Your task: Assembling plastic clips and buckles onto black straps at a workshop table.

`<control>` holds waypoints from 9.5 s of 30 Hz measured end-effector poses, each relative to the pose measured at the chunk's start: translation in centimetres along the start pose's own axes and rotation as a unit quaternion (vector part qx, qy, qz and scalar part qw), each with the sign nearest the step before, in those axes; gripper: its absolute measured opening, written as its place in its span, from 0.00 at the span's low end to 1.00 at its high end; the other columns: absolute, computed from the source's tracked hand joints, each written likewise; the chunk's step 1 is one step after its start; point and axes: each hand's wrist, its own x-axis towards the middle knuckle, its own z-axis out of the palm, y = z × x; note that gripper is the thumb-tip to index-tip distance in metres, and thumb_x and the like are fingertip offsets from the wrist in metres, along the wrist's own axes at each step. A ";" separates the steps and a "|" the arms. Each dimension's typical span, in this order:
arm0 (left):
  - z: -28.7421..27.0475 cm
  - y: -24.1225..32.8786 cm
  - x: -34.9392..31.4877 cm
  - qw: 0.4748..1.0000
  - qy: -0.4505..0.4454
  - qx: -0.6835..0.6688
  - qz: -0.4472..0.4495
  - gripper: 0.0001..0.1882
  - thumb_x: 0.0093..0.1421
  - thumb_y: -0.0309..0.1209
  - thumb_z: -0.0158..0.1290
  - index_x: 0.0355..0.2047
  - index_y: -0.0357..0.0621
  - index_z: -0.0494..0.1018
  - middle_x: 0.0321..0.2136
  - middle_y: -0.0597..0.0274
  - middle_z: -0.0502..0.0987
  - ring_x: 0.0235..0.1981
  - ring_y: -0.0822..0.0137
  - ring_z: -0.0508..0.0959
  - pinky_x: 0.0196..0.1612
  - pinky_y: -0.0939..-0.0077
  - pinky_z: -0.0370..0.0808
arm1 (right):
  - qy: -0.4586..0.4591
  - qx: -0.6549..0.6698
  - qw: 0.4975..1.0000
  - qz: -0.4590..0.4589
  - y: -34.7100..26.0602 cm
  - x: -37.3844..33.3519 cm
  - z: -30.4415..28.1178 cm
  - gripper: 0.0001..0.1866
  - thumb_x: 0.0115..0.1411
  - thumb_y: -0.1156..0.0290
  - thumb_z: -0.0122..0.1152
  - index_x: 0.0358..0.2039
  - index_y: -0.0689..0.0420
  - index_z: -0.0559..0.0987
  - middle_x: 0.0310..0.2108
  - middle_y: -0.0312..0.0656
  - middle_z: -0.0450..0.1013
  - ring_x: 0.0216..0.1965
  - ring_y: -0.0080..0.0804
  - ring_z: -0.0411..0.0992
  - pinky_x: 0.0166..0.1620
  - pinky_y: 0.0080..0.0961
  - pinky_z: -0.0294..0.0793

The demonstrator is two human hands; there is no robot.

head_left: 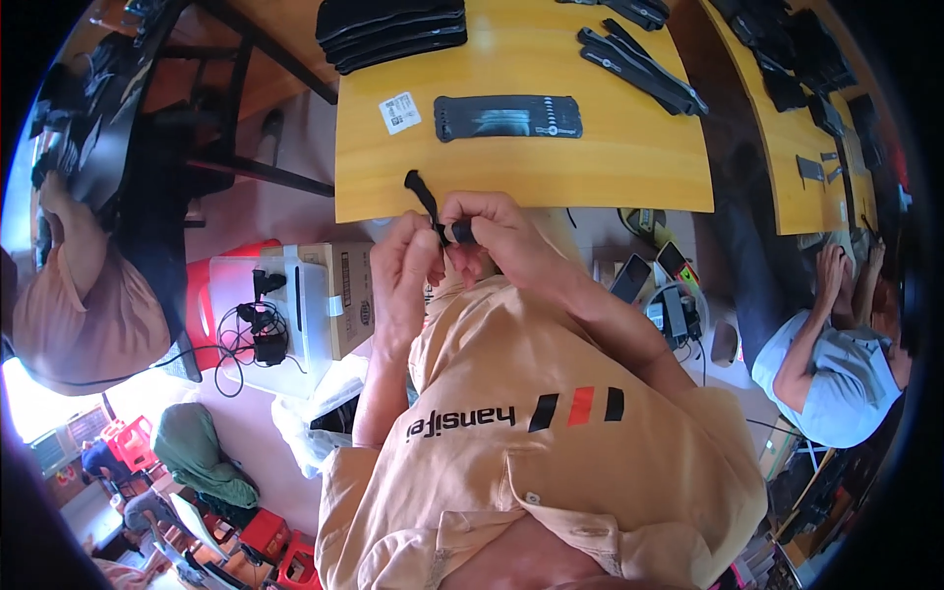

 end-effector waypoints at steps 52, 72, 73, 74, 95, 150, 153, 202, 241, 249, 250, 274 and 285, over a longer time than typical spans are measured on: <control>-10.4 0.9 5.9 0.963 0.236 -0.109 0.077 0.13 0.62 0.38 0.45 0.34 0.39 0.69 0.19 0.65 0.70 0.19 0.75 0.71 0.20 0.86 0.68 | 0.273 -0.140 0.951 0.030 -3.2 -10.0 -12.0 0.09 0.53 0.74 0.40 0.21 0.61 0.69 0.09 0.33 0.62 0.08 0.15 0.58 0.13 0.12 0.63; -5.9 -5.9 1.4 0.946 0.163 0.211 -0.187 0.21 0.58 0.45 0.49 0.33 0.34 0.74 0.24 0.57 0.76 0.24 0.67 0.77 0.29 0.79 0.73 | 0.155 -0.472 0.868 0.023 -8.2 -11.0 -8.5 0.14 0.44 0.85 0.45 0.30 0.67 0.78 0.24 0.41 0.72 0.23 0.22 0.71 0.27 0.15 0.69; -3.4 -4.6 1.5 0.969 0.101 0.209 -0.088 0.18 0.57 0.41 0.52 0.34 0.35 0.74 0.26 0.58 0.76 0.27 0.68 0.77 0.31 0.79 0.73 | 0.126 -0.505 0.852 0.053 -8.7 -10.2 -7.4 0.14 0.43 0.85 0.46 0.30 0.66 0.78 0.24 0.42 0.73 0.24 0.23 0.71 0.28 0.16 0.69; -1.1 -3.5 1.7 0.977 0.040 0.207 0.015 0.16 0.56 0.37 0.54 0.36 0.35 0.74 0.29 0.58 0.76 0.30 0.68 0.77 0.33 0.80 0.72 | 0.124 -0.505 0.853 0.053 -8.3 -9.3 -6.7 0.14 0.43 0.85 0.46 0.30 0.66 0.78 0.24 0.42 0.73 0.24 0.23 0.71 0.28 0.16 0.69; -2.0 -5.3 9.8 0.979 -0.038 0.136 -0.149 0.05 0.55 0.24 0.53 0.31 0.35 0.73 0.20 0.65 0.74 0.20 0.79 0.73 0.23 0.86 0.70 | 0.341 -0.240 0.907 0.058 -3.7 -5.3 -14.7 0.04 0.55 0.80 0.52 0.30 0.63 0.76 0.21 0.34 0.72 0.21 0.14 0.69 0.24 0.10 0.67; -1.4 -9.2 14.7 0.967 0.154 0.191 -0.073 0.05 0.54 0.23 0.55 0.27 0.36 0.70 0.18 0.67 0.71 0.15 0.81 0.68 0.17 0.88 0.67 | 0.456 -0.262 0.850 -0.022 -0.7 -0.3 -17.7 0.09 0.52 0.86 0.51 0.32 0.63 0.77 0.20 0.33 0.71 0.17 0.13 0.64 0.19 0.10 0.65; -1.6 -9.3 14.7 0.969 0.147 0.187 -0.063 0.05 0.54 0.23 0.55 0.28 0.37 0.70 0.18 0.67 0.71 0.15 0.81 0.68 0.17 0.88 0.67 | 0.451 -0.274 0.849 -0.029 -0.5 -0.3 -17.9 0.10 0.52 0.86 0.50 0.32 0.64 0.77 0.20 0.34 0.71 0.18 0.13 0.64 0.19 0.11 0.64; -1.1 -9.2 13.8 0.962 0.155 0.225 -0.010 0.05 0.55 0.24 0.54 0.29 0.36 0.69 0.19 0.65 0.70 0.16 0.78 0.67 0.18 0.85 0.65 | 0.452 -0.270 0.848 -0.067 -0.8 -0.8 -17.8 0.08 0.45 0.84 0.52 0.28 0.64 0.76 0.18 0.41 0.69 0.18 0.21 0.68 0.23 0.20 0.69; -14.0 -7.8 19.3 0.829 0.233 0.503 0.075 0.12 0.46 0.32 0.60 0.27 0.39 0.71 0.19 0.60 0.73 0.22 0.63 0.74 0.28 0.70 0.70 | 0.399 -0.635 0.604 -0.271 0.8 -0.5 -15.6 0.13 0.51 0.83 0.47 0.38 0.62 0.75 0.40 0.49 0.68 0.49 0.48 0.63 0.53 0.35 0.61; -4.8 -3.7 10.3 0.992 0.121 -0.021 0.014 0.05 0.55 0.23 0.53 0.32 0.43 0.69 0.22 0.70 0.73 0.21 0.83 0.70 0.21 0.92 0.65 | 0.220 -0.472 0.822 -0.228 1.3 0.2 -7.4 0.19 0.44 0.85 0.48 0.40 0.63 0.72 0.39 0.49 0.68 0.44 0.43 0.67 0.49 0.31 0.66; -3.6 -3.6 9.6 0.992 0.112 -0.056 0.001 0.06 0.55 0.23 0.53 0.32 0.43 0.69 0.23 0.70 0.73 0.22 0.82 0.71 0.21 0.90 0.67 | 0.198 -0.459 0.837 -0.223 1.4 0.7 -6.0 0.18 0.45 0.84 0.50 0.40 0.63 0.72 0.39 0.48 0.69 0.43 0.42 0.68 0.48 0.30 0.67; -3.4 -4.1 8.7 0.985 0.080 0.138 -0.058 0.06 0.55 0.25 0.54 0.31 0.34 0.75 0.19 0.59 0.76 0.15 0.76 0.73 0.18 0.87 0.69 | 0.169 -0.253 0.949 0.079 -0.9 -3.7 -11.7 0.09 0.56 0.78 0.47 0.33 0.64 0.77 0.19 0.35 0.71 0.22 0.18 0.70 0.27 0.13 0.69; -2.5 -7.1 11.2 0.992 0.034 0.051 -0.108 0.07 0.55 0.26 0.54 0.33 0.35 0.74 0.22 0.59 0.77 0.19 0.74 0.75 0.23 0.86 0.73 | 0.334 -0.211 0.918 0.029 -1.0 -4.5 -15.2 0.08 0.58 0.76 0.50 0.37 0.62 0.76 0.26 0.36 0.74 0.27 0.19 0.73 0.27 0.12 0.70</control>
